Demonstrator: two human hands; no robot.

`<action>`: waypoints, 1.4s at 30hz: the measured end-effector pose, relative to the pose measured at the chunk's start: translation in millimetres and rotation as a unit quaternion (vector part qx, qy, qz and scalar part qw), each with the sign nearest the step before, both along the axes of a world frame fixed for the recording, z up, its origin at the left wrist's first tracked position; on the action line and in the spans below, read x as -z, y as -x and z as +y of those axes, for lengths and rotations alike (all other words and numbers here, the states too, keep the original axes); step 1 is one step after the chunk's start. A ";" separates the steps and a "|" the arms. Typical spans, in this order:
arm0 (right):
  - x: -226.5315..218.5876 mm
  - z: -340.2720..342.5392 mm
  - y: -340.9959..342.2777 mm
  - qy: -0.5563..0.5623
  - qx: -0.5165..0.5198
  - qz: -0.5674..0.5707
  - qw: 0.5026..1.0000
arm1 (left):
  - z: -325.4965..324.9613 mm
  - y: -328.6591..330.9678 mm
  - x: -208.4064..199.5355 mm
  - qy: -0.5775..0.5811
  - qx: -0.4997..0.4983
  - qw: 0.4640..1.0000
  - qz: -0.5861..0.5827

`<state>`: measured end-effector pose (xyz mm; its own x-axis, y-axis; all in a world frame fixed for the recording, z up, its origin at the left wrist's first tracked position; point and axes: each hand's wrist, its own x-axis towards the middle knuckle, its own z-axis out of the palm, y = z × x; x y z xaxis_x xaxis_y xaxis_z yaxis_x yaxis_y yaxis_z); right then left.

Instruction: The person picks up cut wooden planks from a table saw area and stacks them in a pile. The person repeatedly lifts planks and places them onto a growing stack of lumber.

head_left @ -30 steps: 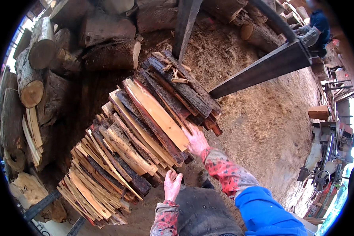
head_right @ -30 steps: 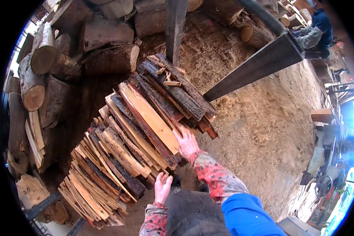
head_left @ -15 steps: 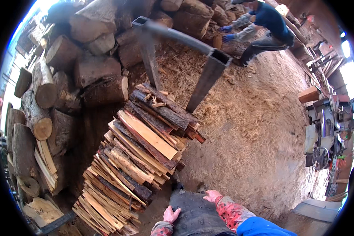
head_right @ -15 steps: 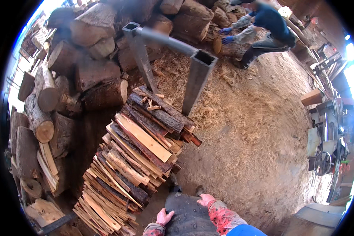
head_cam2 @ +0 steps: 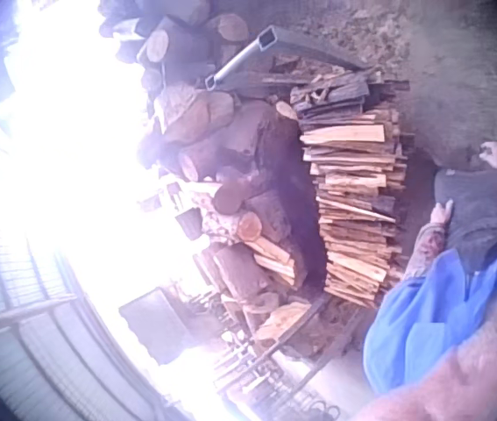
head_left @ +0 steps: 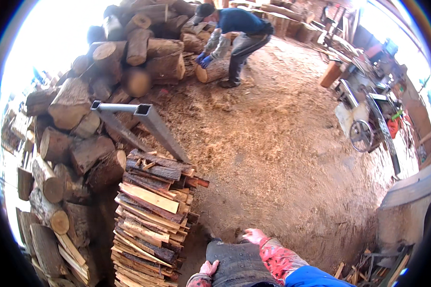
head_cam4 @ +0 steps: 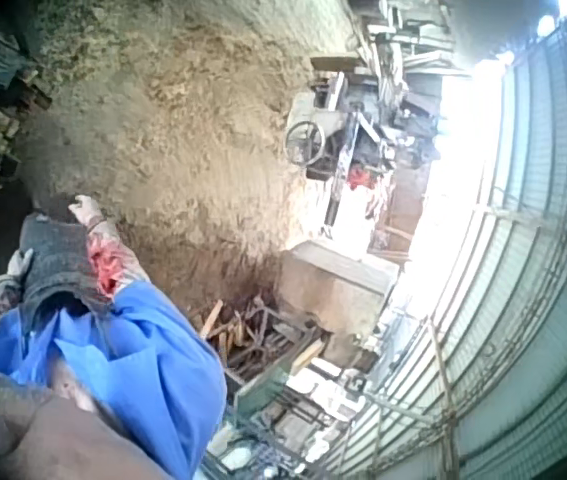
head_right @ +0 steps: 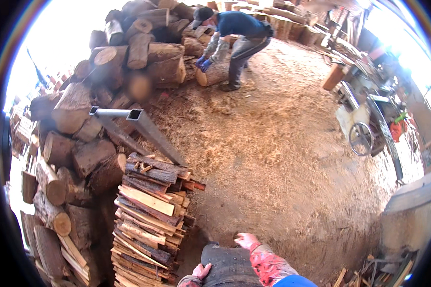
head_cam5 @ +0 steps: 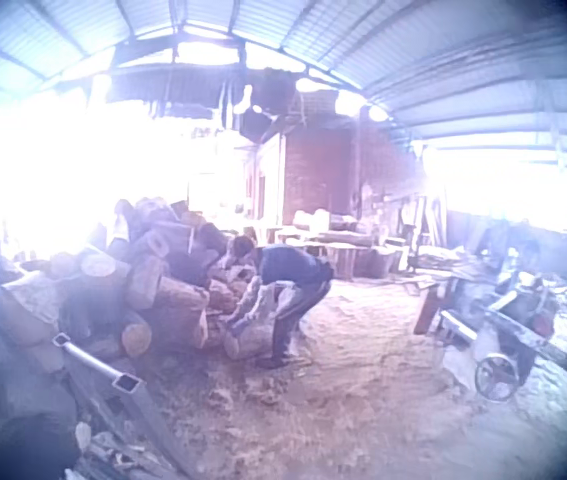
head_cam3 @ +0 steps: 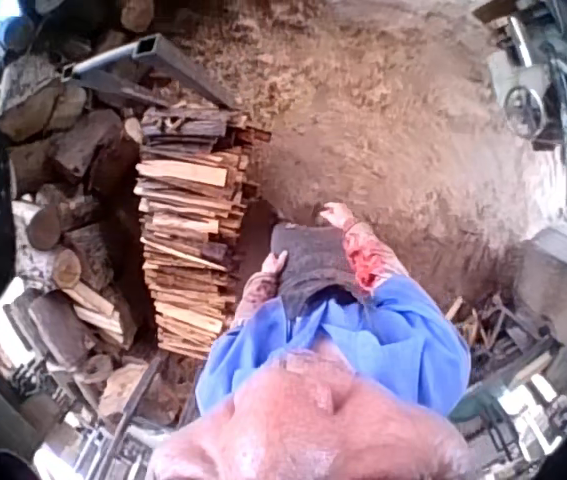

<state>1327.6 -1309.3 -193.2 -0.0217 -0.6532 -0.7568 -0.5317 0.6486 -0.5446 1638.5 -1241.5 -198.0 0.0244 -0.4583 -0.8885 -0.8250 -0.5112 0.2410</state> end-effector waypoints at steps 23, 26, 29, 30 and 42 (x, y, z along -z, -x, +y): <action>-2.4 360.7 -87.6 -0.100 0.650 -0.069 0.750 | -128.3 66.8 87.2 -0.074 0.564 0.822 0.040; 9.0 389.4 -81.7 -0.108 0.690 -0.075 0.712 | -107.1 140.2 80.5 -0.067 0.598 0.797 0.056; 12.0 410.1 -59.2 -0.124 0.659 -0.014 0.742 | -91.8 208.8 70.1 -0.065 0.632 0.770 0.049; 9.2 419.9 -49.4 -0.087 0.677 -0.012 0.730 | -86.5 230.6 66.3 -0.062 0.640 0.764 0.046; -7.2 480.2 85.2 -0.031 0.737 0.019 0.675 | 21.4 477.0 22.6 -0.048 0.673 0.735 0.065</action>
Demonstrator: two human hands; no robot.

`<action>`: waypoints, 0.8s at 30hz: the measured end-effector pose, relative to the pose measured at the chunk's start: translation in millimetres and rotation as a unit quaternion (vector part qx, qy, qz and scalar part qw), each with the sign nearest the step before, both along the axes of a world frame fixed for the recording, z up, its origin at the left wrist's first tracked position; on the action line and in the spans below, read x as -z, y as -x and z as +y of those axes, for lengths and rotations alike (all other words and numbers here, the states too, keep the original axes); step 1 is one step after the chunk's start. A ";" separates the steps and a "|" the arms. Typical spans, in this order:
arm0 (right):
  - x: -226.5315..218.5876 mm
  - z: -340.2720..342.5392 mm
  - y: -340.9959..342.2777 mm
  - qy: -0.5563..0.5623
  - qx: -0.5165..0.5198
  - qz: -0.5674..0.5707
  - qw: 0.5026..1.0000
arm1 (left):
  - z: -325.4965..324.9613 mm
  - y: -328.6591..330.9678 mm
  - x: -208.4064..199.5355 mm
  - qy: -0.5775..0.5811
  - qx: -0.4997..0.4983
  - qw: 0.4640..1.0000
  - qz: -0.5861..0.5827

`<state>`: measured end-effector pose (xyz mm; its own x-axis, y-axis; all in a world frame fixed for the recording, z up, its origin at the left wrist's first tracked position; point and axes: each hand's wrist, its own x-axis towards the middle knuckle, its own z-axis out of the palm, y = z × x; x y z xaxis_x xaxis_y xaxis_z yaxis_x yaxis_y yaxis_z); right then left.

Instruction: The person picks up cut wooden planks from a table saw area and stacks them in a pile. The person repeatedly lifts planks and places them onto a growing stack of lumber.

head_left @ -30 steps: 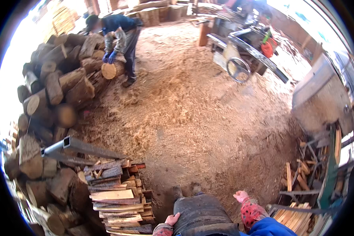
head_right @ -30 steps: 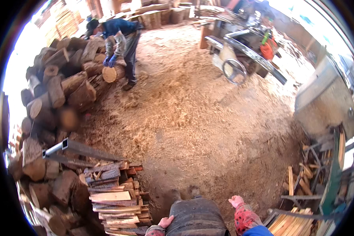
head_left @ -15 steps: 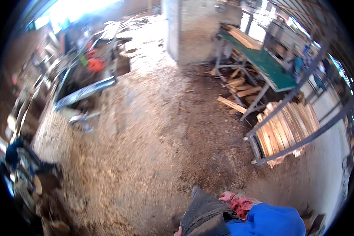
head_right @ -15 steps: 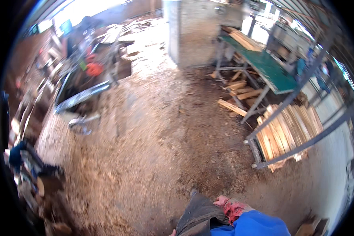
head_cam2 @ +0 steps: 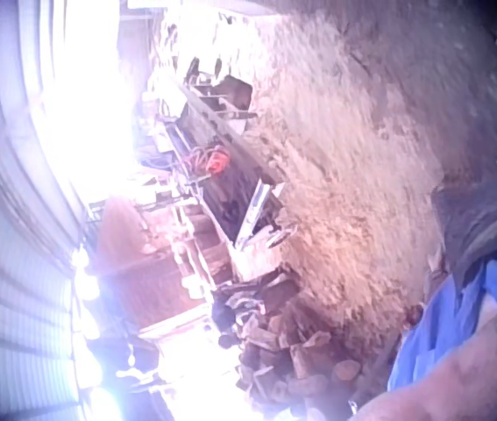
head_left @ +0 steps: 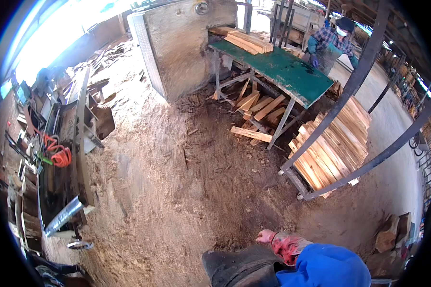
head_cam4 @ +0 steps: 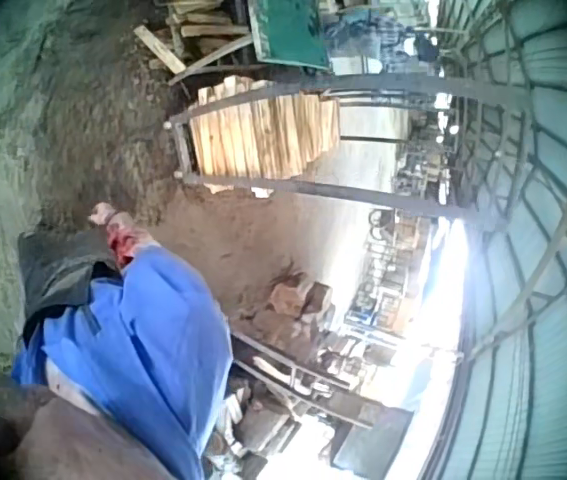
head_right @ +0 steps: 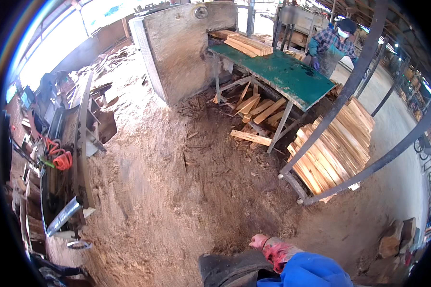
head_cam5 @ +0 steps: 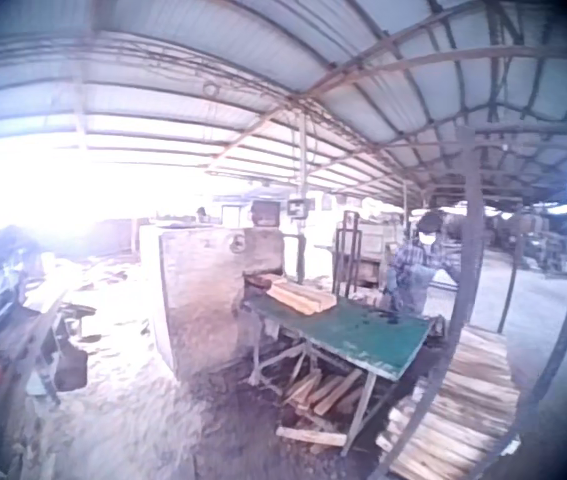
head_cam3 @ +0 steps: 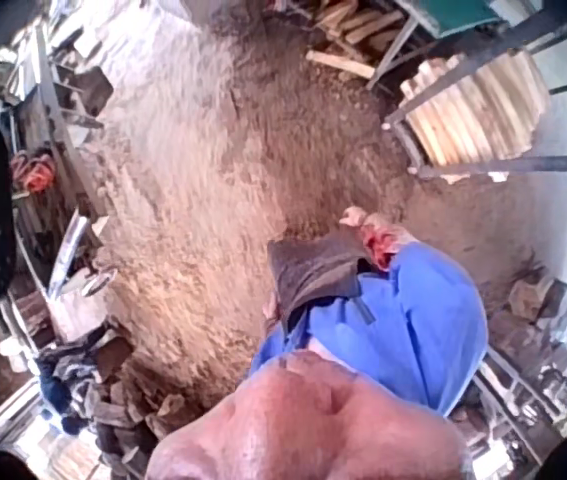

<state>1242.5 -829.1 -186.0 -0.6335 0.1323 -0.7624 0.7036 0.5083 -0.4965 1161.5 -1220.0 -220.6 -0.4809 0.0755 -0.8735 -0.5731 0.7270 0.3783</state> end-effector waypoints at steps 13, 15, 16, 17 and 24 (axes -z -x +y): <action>12.0 59.3 174.2 -0.032 0.116 -0.016 0.993 | 45.4 231.3 4.8 -0.013 0.015 0.999 -0.037; 19.5 66.6 176.6 -0.048 0.188 0.023 0.981 | 36.3 281.3 8.5 -0.024 -0.013 0.999 -0.035; 18.5 69.7 185.6 -0.016 0.252 0.002 0.968 | 25.6 305.5 15.2 -0.034 -0.047 0.998 -0.034; 6.0 73.2 199.5 -0.011 0.251 0.010 0.968 | 13.2 331.9 24.2 -0.056 -0.108 0.992 -0.034; 9.4 127.4 236.5 0.112 0.438 -0.023 0.892 | 129.1 538.8 -22.0 -0.168 -0.244 0.953 0.061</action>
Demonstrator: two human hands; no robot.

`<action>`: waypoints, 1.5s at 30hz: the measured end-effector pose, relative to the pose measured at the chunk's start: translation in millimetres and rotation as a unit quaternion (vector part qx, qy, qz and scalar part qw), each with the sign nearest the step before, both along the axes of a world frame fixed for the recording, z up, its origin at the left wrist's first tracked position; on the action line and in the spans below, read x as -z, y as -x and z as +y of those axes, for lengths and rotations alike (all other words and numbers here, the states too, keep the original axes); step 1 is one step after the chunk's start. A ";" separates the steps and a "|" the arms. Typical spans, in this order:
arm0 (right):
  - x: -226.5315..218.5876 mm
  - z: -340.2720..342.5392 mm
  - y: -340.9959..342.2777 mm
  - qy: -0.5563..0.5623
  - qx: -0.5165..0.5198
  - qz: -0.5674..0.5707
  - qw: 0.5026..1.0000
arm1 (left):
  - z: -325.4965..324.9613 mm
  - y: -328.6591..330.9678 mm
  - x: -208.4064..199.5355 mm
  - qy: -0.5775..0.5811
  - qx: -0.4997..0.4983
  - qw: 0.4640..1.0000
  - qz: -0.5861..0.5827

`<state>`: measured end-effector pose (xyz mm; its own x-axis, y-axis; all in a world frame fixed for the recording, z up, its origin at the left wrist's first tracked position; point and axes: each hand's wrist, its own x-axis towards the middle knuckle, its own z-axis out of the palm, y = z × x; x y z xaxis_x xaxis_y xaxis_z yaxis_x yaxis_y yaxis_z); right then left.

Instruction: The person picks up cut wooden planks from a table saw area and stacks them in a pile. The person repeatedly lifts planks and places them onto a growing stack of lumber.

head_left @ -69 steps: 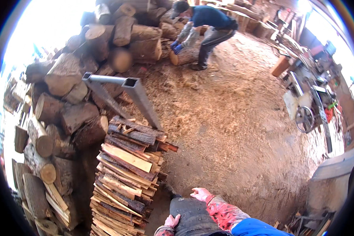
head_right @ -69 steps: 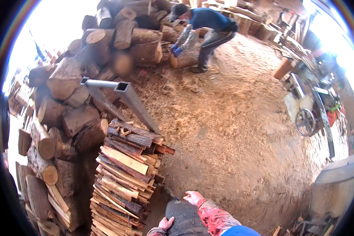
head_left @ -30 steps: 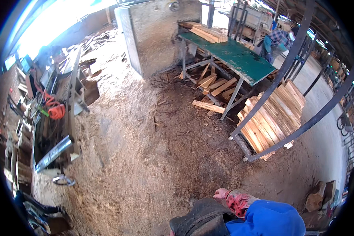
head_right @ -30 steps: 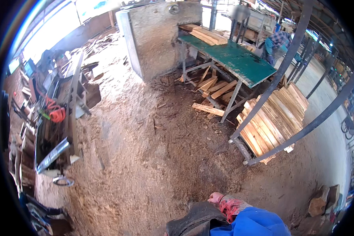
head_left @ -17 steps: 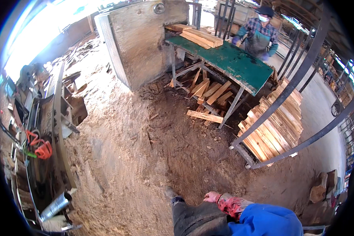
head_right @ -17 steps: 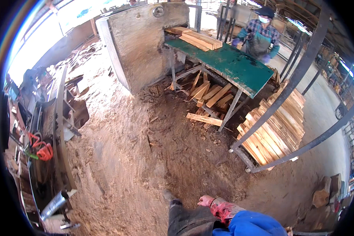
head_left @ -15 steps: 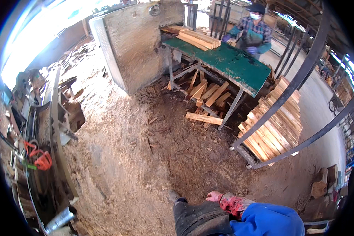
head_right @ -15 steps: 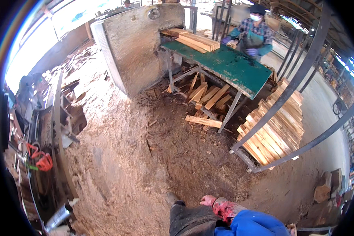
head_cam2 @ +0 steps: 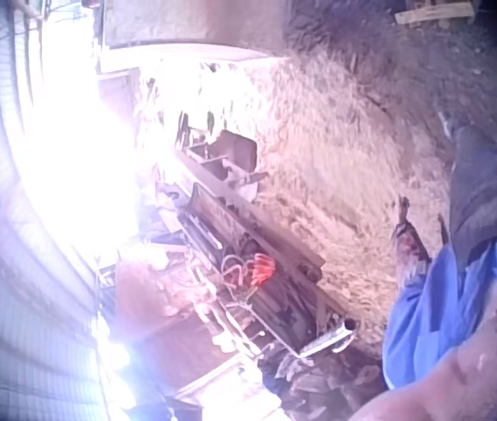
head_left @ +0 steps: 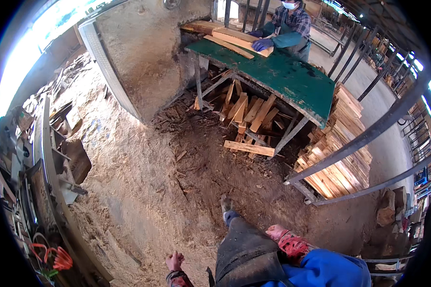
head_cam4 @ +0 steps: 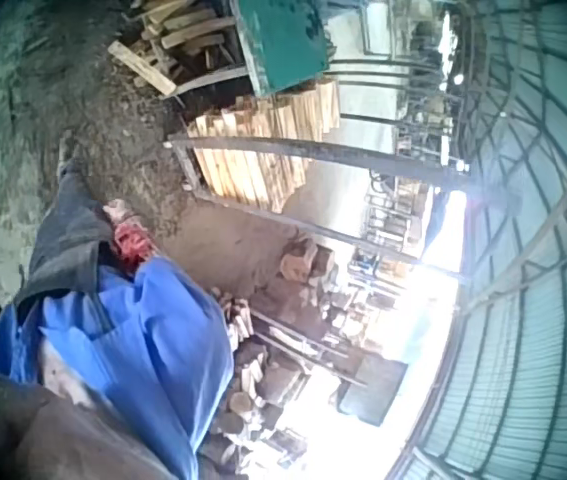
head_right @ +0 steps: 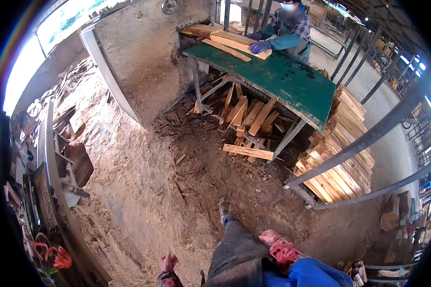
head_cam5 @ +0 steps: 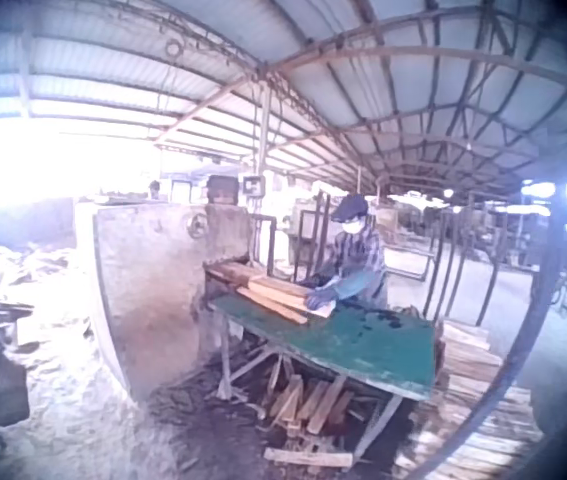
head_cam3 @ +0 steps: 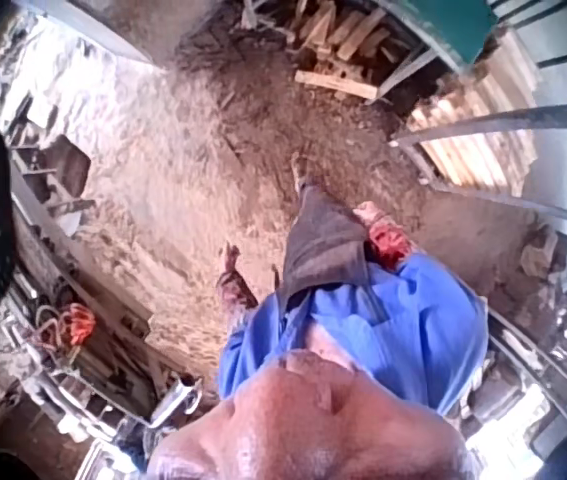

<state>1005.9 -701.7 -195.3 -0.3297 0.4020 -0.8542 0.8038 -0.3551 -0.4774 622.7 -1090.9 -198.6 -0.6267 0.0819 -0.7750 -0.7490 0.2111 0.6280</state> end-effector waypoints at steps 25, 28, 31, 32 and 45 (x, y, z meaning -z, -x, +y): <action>-43.5 376.1 474.5 -0.261 -0.158 -0.003 0.952 | 291.8 257.5 -1.6 0.048 0.114 0.975 -0.183; -82.6 392.4 498.1 -0.286 -0.096 0.004 0.953 | 316.0 346.5 -2.4 -0.005 0.101 0.985 -0.138; -133.5 415.2 536.8 -0.283 -0.076 -0.005 0.956 | 351.2 441.7 -10.0 -0.063 0.069 0.993 -0.065; -126.0 417.7 539.8 -0.281 0.048 0.113 0.952 | 367.1 467.6 -16.7 -0.069 0.063 0.995 -0.044; -236.5 667.8 665.9 -0.574 -0.090 0.119 0.805 | 665.4 531.9 -95.6 -0.194 0.116 0.974 0.026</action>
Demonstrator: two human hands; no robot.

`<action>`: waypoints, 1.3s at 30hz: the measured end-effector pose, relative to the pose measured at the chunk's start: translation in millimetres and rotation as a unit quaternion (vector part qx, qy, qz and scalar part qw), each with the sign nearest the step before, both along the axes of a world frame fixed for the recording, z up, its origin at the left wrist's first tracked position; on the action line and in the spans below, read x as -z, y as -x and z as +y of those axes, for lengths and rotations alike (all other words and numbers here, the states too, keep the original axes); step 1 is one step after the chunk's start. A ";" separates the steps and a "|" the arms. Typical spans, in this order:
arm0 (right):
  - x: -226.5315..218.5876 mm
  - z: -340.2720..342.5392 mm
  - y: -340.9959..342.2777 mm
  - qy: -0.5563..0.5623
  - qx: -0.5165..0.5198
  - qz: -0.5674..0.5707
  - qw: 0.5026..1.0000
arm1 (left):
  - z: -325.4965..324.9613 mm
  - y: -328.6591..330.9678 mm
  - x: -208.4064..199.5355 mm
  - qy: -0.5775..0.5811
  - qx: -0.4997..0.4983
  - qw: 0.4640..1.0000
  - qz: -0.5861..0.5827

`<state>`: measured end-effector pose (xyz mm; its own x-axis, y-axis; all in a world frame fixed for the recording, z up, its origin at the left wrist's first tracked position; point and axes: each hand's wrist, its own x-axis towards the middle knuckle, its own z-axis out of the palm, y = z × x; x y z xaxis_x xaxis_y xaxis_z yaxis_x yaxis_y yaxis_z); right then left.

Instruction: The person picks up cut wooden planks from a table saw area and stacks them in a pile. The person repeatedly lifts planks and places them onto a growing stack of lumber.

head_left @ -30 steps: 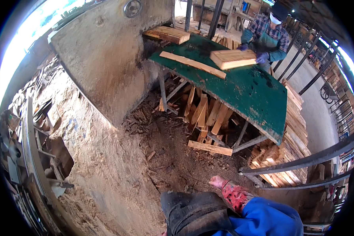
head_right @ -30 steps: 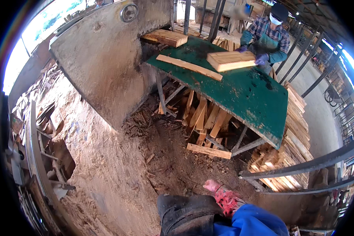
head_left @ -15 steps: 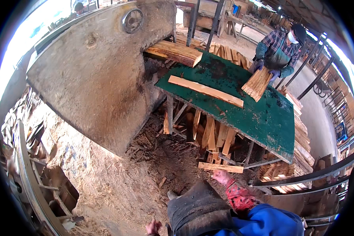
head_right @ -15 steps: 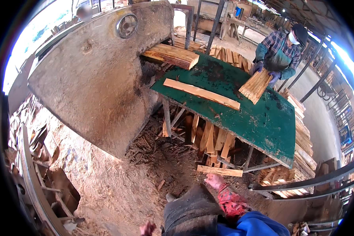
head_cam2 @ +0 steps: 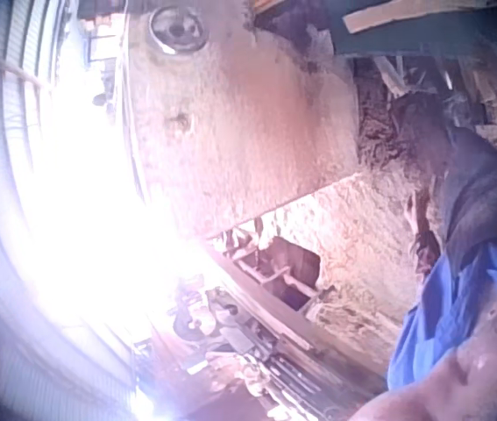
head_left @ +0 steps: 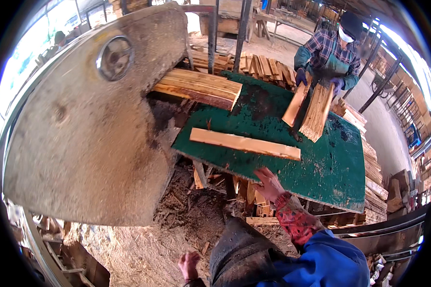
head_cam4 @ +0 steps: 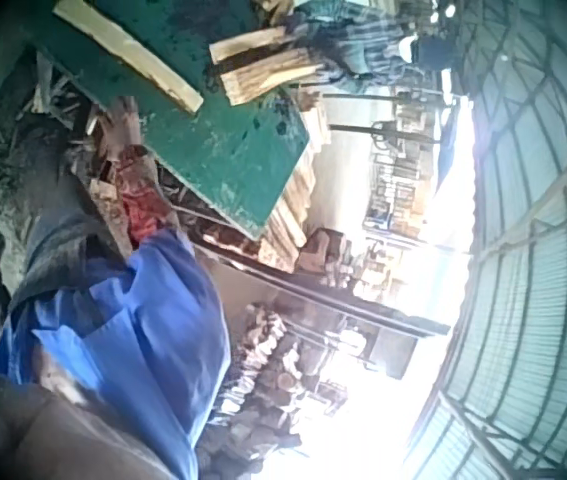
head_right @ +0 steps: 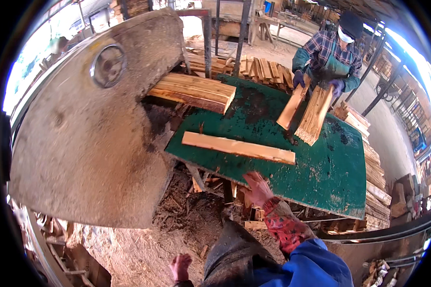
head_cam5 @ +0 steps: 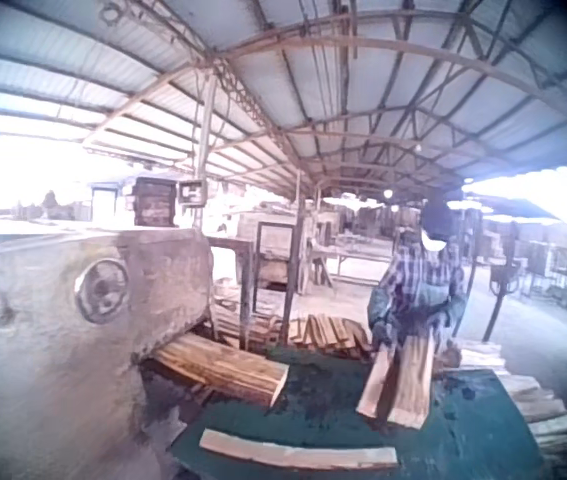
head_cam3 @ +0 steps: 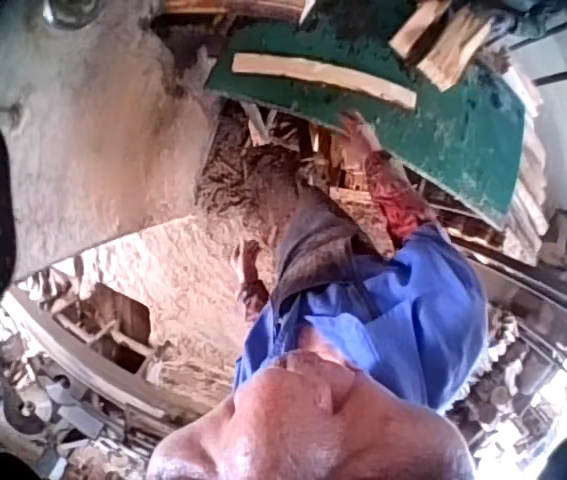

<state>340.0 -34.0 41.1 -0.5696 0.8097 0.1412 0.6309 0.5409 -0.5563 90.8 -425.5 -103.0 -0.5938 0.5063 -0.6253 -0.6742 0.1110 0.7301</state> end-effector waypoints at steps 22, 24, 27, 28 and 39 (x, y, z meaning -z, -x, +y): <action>22.8 116.9 49.6 0.056 -0.007 -0.005 0.998 | 381.6 -8.0 -113.0 -0.139 0.215 0.964 -0.078; 21.2 101.9 62.2 0.062 0.018 0.018 0.998 | 387.6 -5.3 -105.6 -0.163 0.197 0.958 -0.132; 21.8 89.1 79.2 0.086 0.012 0.046 0.995 | 395.5 2.6 -104.7 -0.149 0.192 0.958 -0.151; 18.7 88.5 84.4 0.129 0.000 0.064 0.990 | 394.9 7.4 -103.7 -0.144 0.187 0.961 -0.142; -4.8 134.8 159.2 0.190 -0.157 0.102 0.964 | 410.8 66.6 -109.3 -0.138 0.149 0.977 -0.072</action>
<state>180.8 100.9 46.0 -0.7863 0.6178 0.0043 0.3256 0.4204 -0.8469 24.3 -14.6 6.3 -0.3108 0.8043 -0.5064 -0.7398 0.1297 0.6602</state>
